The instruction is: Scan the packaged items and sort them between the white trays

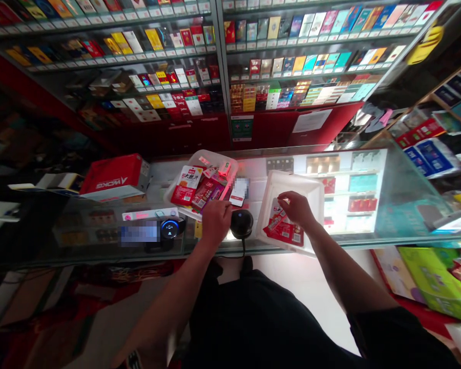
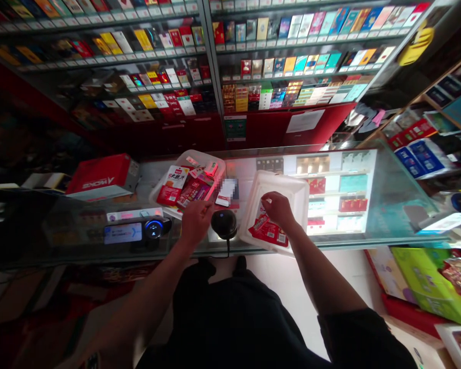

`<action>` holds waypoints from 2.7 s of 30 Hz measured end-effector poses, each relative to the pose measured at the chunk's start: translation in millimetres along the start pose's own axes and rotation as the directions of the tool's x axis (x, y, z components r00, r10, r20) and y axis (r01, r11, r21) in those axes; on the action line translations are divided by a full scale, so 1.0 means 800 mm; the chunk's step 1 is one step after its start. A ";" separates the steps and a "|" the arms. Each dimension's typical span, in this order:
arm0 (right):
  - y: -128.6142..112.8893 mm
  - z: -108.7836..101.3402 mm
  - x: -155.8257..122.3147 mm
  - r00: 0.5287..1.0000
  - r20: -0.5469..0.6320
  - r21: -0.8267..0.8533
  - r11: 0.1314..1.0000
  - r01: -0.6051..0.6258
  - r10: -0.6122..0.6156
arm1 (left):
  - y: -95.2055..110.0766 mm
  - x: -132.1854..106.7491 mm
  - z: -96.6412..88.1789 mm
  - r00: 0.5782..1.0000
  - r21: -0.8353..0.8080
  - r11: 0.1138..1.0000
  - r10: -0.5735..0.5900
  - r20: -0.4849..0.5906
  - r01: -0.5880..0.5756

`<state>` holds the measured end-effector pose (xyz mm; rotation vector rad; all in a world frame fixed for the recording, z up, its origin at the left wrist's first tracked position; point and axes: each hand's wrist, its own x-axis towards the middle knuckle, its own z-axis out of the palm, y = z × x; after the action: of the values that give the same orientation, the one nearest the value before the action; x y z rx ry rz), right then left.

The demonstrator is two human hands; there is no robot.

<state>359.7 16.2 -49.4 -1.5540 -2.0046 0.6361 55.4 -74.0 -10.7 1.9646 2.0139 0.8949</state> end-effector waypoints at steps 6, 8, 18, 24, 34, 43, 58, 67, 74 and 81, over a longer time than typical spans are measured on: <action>-0.056 0.015 0.034 0.992 0.038 0.068 0.991 0.115 -0.118 | -0.081 0.022 -0.023 0.955 0.275 0.947 -0.224 0.194 0.166; -0.074 0.020 0.042 0.988 0.049 0.071 0.987 0.141 -0.145 | -0.094 0.028 -0.022 0.934 0.328 0.929 -0.262 0.245 0.174; -0.134 0.047 0.031 0.972 0.154 0.047 0.984 0.172 -0.178 | -0.103 0.038 -0.015 0.927 0.350 0.922 -0.267 0.264 0.165; -0.172 0.059 0.027 0.968 0.153 0.050 0.980 0.192 -0.198 | -0.113 0.042 -0.021 0.925 0.306 0.933 -0.276 0.262 0.191; -0.235 0.097 0.036 0.943 0.240 -0.028 0.970 0.243 -0.229 | -0.139 0.039 -0.019 0.954 0.127 0.978 -0.189 0.231 0.163; -0.264 0.121 0.045 0.981 0.179 -0.015 0.996 0.083 -0.079 | -0.149 0.041 -0.056 0.919 -0.376 0.843 -0.310 0.243 0.384; -0.295 0.181 0.001 0.920 0.275 0.549 0.740 -0.387 0.277 | -0.125 0.039 -0.065 0.846 -0.822 0.265 -0.346 0.406 0.504; -0.280 0.134 -0.029 0.931 0.292 0.564 0.748 -0.351 0.218 | -0.121 0.061 -0.087 0.872 -0.878 0.244 -0.387 0.301 0.411; -0.252 0.091 -0.062 0.933 0.194 0.607 0.710 -0.357 0.303 | -0.089 0.036 -0.077 0.860 -0.893 0.158 -0.382 0.338 0.421; -0.217 0.072 -0.083 0.918 0.171 0.688 0.623 -0.371 0.357 | -0.059 0.009 -0.061 0.841 -0.889 0.125 -0.406 0.359 0.440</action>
<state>210.0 -91.4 11.7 -1.4271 -1.1708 1.4000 -10.8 -77.9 5.3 0.5962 1.2106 1.4050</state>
